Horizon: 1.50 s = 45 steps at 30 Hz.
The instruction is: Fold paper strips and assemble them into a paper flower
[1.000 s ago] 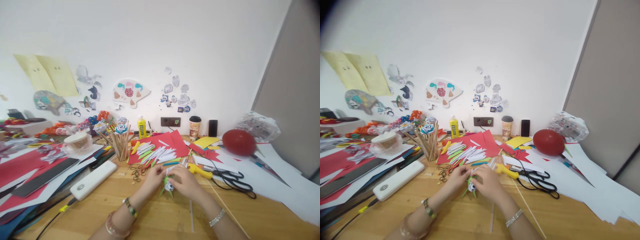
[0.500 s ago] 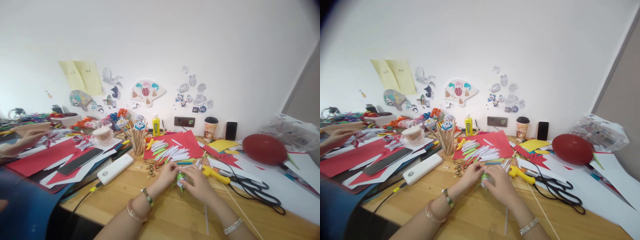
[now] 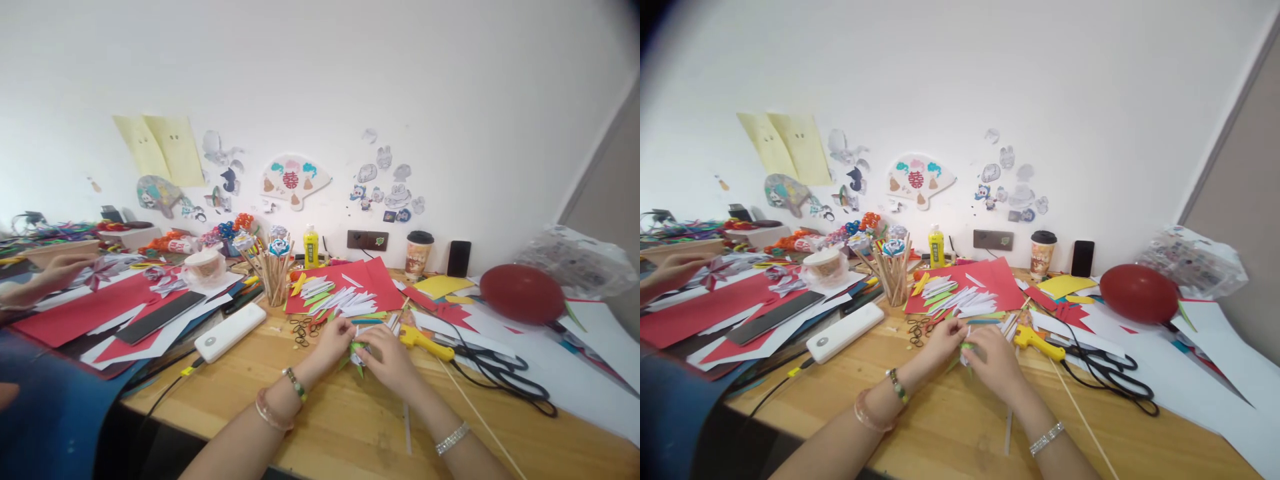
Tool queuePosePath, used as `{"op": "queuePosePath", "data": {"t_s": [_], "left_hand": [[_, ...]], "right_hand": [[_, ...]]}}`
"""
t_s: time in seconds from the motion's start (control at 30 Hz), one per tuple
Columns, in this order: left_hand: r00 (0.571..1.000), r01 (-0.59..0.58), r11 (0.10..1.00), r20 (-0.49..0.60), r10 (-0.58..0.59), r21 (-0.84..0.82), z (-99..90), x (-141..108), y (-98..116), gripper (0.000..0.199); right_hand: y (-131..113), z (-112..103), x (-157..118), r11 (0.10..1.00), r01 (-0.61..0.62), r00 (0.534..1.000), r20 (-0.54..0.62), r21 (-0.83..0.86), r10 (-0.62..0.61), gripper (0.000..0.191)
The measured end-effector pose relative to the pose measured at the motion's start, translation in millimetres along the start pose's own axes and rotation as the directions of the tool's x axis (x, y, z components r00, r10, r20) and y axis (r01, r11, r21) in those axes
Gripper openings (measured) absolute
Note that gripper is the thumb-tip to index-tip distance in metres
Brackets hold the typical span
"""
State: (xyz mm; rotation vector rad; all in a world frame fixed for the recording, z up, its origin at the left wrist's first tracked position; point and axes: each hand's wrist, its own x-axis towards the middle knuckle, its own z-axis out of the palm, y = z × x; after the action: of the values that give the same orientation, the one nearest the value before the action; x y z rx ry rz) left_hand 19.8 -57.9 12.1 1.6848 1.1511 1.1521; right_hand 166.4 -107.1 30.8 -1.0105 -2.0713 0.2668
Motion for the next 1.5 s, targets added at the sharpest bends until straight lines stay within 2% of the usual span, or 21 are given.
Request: {"op": "queuePosePath", "data": {"t_s": [0.13,0.3,0.53,0.67,0.8,0.93,1.07,1.13,1.27,1.5], "left_hand": [[1.000,-0.005,1.000,0.013,0.005,-0.011,-1.8,1,-1,0.014],[0.998,-0.041,0.998,0.055,0.043,-0.040,-3.7,1,3,0.019],[0.998,-0.066,0.998,-0.008,0.067,0.020,-6.1,3,1,0.023],[0.993,-0.103,0.994,-0.045,0.105,0.037,-6.3,1,3,0.022],[0.983,-0.143,0.984,-0.098,0.154,0.111,-4.4,-2,7,0.021],[0.981,-0.152,0.985,-0.105,0.160,0.087,-3.9,-3,7,0.022],[0.983,-0.154,0.986,-0.095,0.159,0.059,-5.8,-2,7,0.023],[0.983,-0.148,0.987,-0.101,0.154,0.061,-5.7,-2,8,0.022],[0.978,-0.161,0.984,-0.120,0.170,0.081,-3.2,-3,7,0.019],[0.974,-0.194,0.974,-0.099,0.206,0.115,-1.5,-4,7,0.019]], "right_hand": [[-3,-1,1,1.000,0.000,1.000,-0.007,-0.030,0.000,0.013],[2,2,0,0.999,-0.026,0.998,-0.060,0.022,0.027,0.018],[-1,0,0,1.000,-0.011,0.999,-0.053,0.027,0.012,0.021],[-2,1,0,1.000,-0.021,0.994,-0.110,0.023,0.023,0.025],[-4,2,-3,0.995,0.054,0.991,-0.116,-0.081,-0.064,0.020],[-5,1,-4,0.979,0.125,0.986,-0.086,-0.160,-0.140,0.022],[-4,-1,-1,0.990,0.024,0.984,-0.170,-0.139,-0.047,0.040],[-5,-1,0,0.992,0.001,0.988,-0.151,-0.130,-0.021,0.043],[-10,0,0,0.990,0.042,0.994,-0.093,-0.135,-0.055,0.034],[-7,4,0,0.999,-0.009,0.985,-0.173,-0.049,0.001,0.024]]}}
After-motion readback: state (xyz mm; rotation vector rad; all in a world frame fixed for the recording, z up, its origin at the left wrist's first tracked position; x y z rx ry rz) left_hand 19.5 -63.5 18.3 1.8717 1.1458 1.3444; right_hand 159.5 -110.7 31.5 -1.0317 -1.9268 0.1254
